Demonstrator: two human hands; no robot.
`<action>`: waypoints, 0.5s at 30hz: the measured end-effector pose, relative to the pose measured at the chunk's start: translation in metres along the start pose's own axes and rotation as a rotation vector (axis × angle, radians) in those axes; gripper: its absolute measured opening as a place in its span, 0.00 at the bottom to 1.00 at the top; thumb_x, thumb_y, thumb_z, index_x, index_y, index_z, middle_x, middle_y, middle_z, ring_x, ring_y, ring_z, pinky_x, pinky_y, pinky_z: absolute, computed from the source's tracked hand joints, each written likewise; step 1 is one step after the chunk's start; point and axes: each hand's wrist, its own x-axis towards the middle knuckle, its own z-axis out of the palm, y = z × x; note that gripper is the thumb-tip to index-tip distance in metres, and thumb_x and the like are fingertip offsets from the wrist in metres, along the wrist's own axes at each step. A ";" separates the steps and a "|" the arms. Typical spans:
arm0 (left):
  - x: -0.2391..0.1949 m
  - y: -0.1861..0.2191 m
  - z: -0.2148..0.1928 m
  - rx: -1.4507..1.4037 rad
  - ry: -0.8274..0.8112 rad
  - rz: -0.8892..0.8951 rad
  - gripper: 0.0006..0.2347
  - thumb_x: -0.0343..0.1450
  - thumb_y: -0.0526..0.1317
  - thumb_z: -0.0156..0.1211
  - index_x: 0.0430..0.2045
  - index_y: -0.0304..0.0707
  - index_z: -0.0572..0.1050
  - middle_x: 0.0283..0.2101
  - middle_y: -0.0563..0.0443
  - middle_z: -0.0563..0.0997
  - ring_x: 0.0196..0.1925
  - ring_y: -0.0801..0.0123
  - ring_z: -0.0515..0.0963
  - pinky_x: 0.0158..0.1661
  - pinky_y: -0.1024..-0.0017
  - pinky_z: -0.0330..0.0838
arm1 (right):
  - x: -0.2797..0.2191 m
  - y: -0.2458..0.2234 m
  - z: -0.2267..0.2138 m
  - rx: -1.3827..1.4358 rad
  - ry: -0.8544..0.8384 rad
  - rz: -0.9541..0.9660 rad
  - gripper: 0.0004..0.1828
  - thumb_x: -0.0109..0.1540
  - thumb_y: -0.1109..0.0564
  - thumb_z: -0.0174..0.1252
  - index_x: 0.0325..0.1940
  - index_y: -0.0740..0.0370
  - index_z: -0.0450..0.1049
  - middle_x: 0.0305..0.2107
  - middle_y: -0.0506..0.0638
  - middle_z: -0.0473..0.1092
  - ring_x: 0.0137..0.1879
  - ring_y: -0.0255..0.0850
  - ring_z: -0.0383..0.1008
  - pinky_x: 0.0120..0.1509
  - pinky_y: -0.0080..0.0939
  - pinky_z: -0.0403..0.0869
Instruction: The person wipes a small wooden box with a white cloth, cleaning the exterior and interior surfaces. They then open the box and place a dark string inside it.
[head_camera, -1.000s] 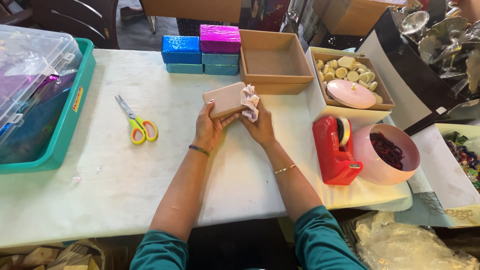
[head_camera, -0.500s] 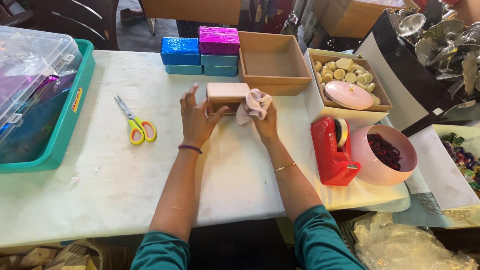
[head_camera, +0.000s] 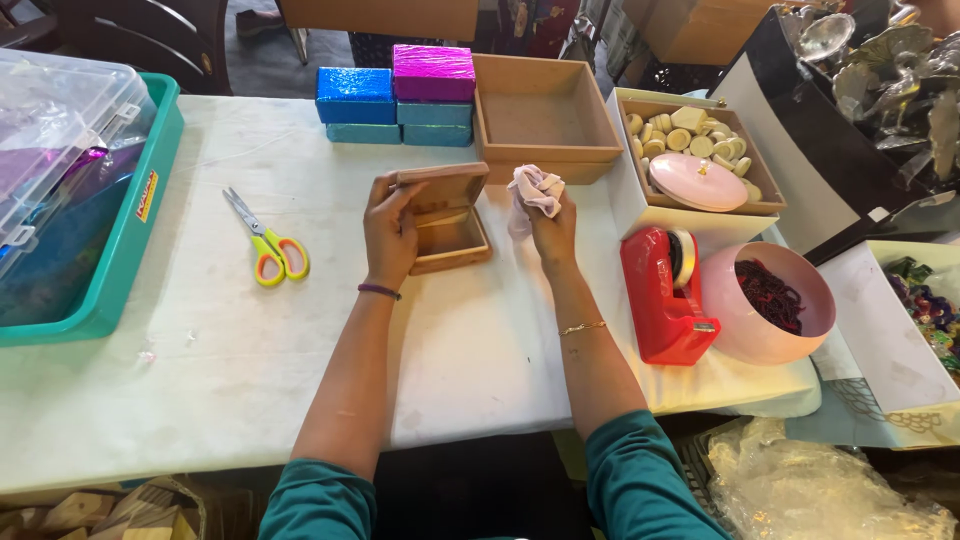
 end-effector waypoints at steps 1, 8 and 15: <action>-0.002 -0.007 0.001 0.002 -0.001 -0.003 0.21 0.66 0.17 0.46 0.47 0.33 0.80 0.56 0.44 0.74 0.59 0.53 0.78 0.60 0.69 0.72 | -0.002 0.001 0.000 0.001 0.000 0.004 0.17 0.66 0.64 0.61 0.58 0.67 0.71 0.47 0.48 0.75 0.53 0.36 0.76 0.60 0.36 0.74; -0.007 -0.068 0.011 -0.189 -0.066 -0.094 0.14 0.66 0.17 0.46 0.29 0.33 0.77 0.64 0.44 0.72 0.67 0.57 0.72 0.64 0.68 0.64 | -0.007 0.001 -0.003 -0.856 0.207 -0.188 0.26 0.61 0.60 0.66 0.63 0.53 0.72 0.49 0.54 0.77 0.57 0.51 0.79 0.59 0.43 0.75; -0.005 -0.055 0.008 -0.293 -0.038 -0.137 0.10 0.68 0.22 0.54 0.37 0.37 0.71 0.67 0.43 0.68 0.74 0.54 0.65 0.66 0.62 0.62 | -0.012 -0.019 0.010 -1.351 0.147 -0.029 0.56 0.40 0.42 0.83 0.68 0.55 0.68 0.61 0.63 0.63 0.61 0.69 0.68 0.55 0.68 0.70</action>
